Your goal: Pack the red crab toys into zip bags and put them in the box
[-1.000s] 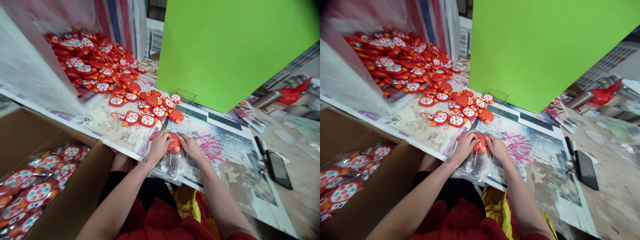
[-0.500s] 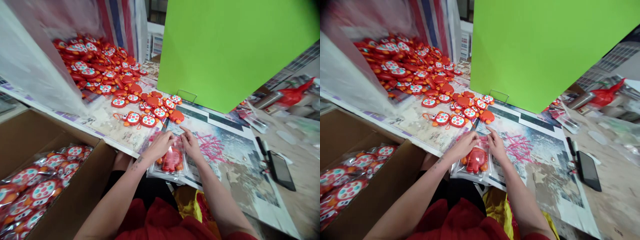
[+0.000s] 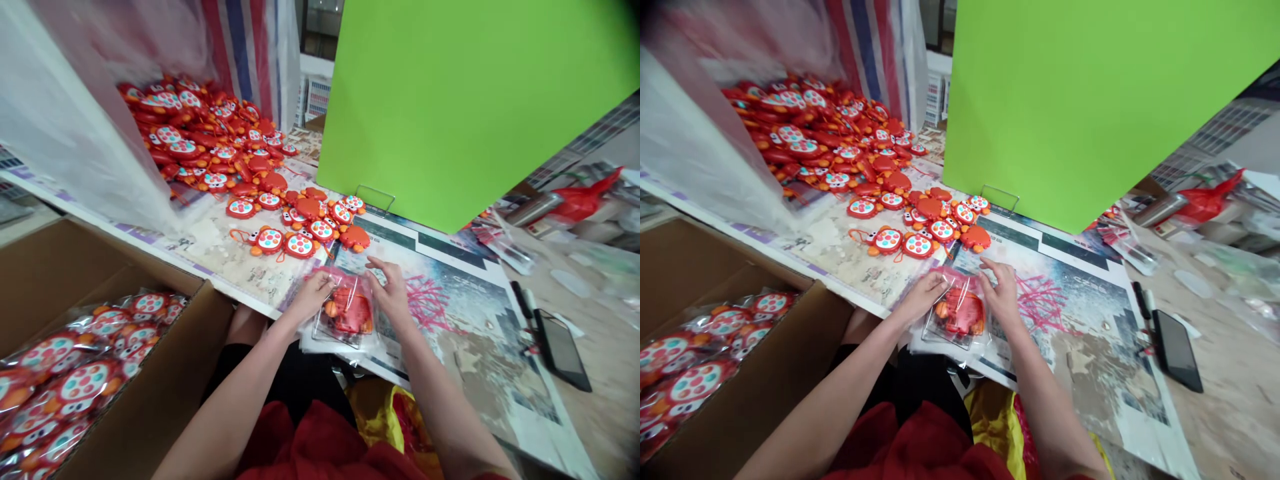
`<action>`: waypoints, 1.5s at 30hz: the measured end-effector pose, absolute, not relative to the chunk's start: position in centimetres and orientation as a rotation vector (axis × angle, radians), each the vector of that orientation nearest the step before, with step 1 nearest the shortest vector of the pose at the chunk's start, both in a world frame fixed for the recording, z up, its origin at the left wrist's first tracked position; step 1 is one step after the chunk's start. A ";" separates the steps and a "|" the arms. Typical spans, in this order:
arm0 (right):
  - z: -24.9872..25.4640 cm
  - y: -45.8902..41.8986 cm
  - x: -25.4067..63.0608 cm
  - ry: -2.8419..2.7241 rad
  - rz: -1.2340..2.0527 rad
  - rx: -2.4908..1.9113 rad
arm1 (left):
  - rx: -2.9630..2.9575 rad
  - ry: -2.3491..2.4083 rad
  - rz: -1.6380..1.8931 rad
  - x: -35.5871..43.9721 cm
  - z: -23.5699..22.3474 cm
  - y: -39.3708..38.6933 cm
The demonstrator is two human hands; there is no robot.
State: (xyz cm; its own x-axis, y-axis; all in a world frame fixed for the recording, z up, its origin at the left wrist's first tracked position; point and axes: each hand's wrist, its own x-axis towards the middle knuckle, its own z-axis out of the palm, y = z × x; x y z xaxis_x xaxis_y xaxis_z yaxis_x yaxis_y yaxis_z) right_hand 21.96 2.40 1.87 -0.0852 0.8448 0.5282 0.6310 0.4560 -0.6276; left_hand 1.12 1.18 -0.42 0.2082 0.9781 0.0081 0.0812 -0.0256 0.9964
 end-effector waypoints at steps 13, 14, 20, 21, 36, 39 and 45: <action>3.8 4.2 15.6 -2.533 -0.179 -1.162 | 1.466 1.001 1.108 0.6 -1.0 1.2; 3.8 4.2 15.5 -2.554 -0.220 -1.146 | 1.477 1.012 1.114 0.5 -0.9 1.1; 3.4 4.6 14.9 -2.428 -0.098 -1.212 | 1.454 0.975 1.108 0.5 -0.6 0.8; 3.2 5.0 14.9 -2.367 -0.026 -1.244 | 1.442 0.958 1.104 0.5 -0.7 0.8; 1.8 9.3 36.6 -1.641 -0.013 -2.463 | 1.335 1.010 1.117 1.1 -2.8 1.3; 2.2 7.2 37.1 -1.798 -0.368 -2.302 | 1.358 1.020 1.101 1.1 -2.0 1.2; 2.9 4.8 29.8 -1.973 -0.391 -1.927 | 1.365 1.037 1.064 1.0 -1.0 1.0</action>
